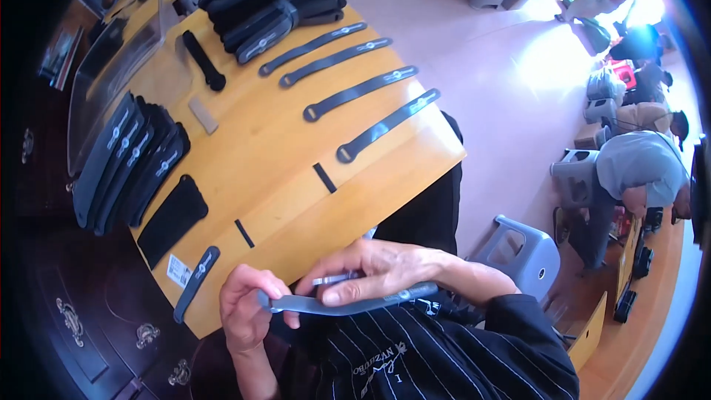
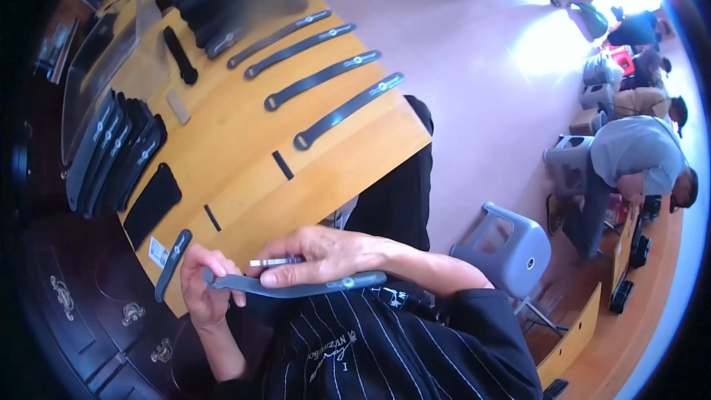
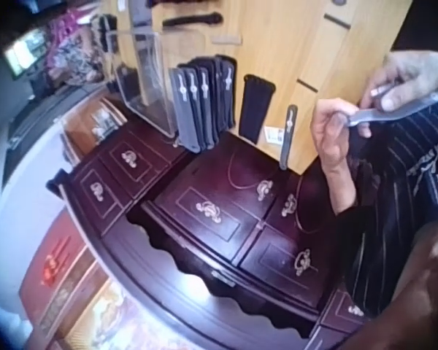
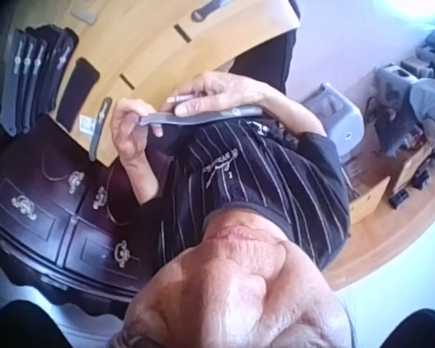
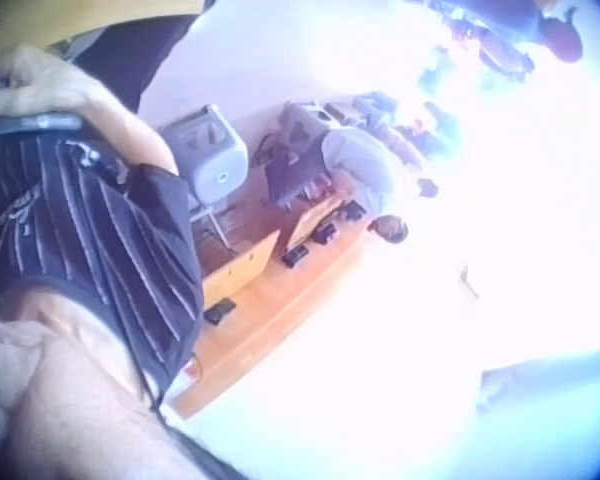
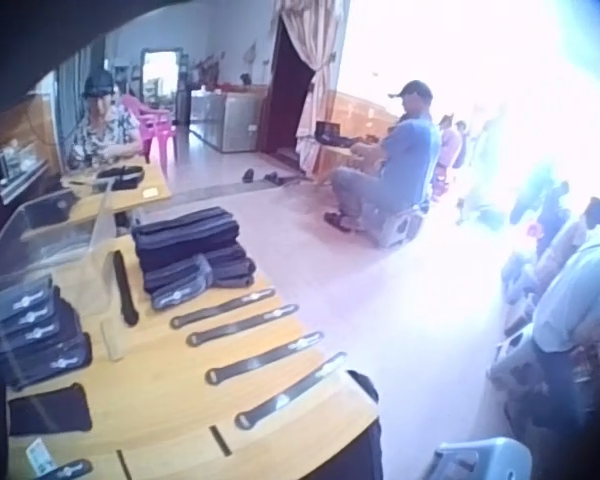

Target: The person is sorting through bundles of hook-and-loop storage straps and using a small metal pick to clear or punch out pre-cut holes in the rubber fastener ends.

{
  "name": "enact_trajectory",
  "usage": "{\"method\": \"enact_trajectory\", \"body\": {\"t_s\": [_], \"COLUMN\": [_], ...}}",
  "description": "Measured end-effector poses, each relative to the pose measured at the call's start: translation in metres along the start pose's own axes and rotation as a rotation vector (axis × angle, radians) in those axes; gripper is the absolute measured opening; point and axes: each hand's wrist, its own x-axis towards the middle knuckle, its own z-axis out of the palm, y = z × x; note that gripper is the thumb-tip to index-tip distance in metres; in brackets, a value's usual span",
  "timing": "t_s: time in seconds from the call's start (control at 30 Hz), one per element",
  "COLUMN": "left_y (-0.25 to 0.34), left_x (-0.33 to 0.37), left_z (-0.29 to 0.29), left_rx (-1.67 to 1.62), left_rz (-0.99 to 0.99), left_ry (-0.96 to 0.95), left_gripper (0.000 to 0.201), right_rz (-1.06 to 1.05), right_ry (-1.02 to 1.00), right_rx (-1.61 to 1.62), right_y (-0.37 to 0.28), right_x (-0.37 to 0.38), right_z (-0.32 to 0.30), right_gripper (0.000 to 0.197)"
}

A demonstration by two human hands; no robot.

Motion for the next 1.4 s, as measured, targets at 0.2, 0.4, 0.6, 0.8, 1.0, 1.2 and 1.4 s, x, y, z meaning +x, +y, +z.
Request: {"method": "enact_trajectory", "body": {"t_s": [0.2,0.4,0.6,0.8,1.0,1.2,1.4], "left_y": [-0.006,-0.007,-0.004,0.001,-0.008,-0.014,-0.037], "left_x": [-0.004,-0.009,-0.016,-0.017,-0.011,0.008,0.031], "left_z": [-0.019,-0.016,-0.023,-0.037,-0.039,-0.029,-0.005], "left_rx": [-0.017,-0.090,0.263,0.509,0.604,0.563,0.508], "left_rz": [0.069,0.032,-0.091,-0.240,-0.041,-0.010,-0.036], "left_ry": [-0.037,0.103,0.248,0.332,0.515,0.439,0.380], "left_gripper": [0.017,0.032,0.019,0.019,0.011,0.012,0.014], "right_rz": [0.168,0.097,0.136,0.137,-0.100,0.032,0.091], "right_ry": [-0.261,-0.042,-0.002,0.130,0.406,0.650,0.784], "right_rx": [0.344,-0.055,-0.240,-0.357,-0.721,-0.966,-1.039], "right_y": [0.006,-0.009,-0.030,-0.031,-0.015,-0.028,-0.032], "right_x": [-0.017,-0.024,-0.019,-0.028,-0.006,-0.005,-0.026], "right_z": [-0.013,-0.025,-0.039,-0.055,-0.062,-0.070,-0.082], "right_gripper": [0.037,0.022,0.019,0.017,0.025,0.026,0.026]}}
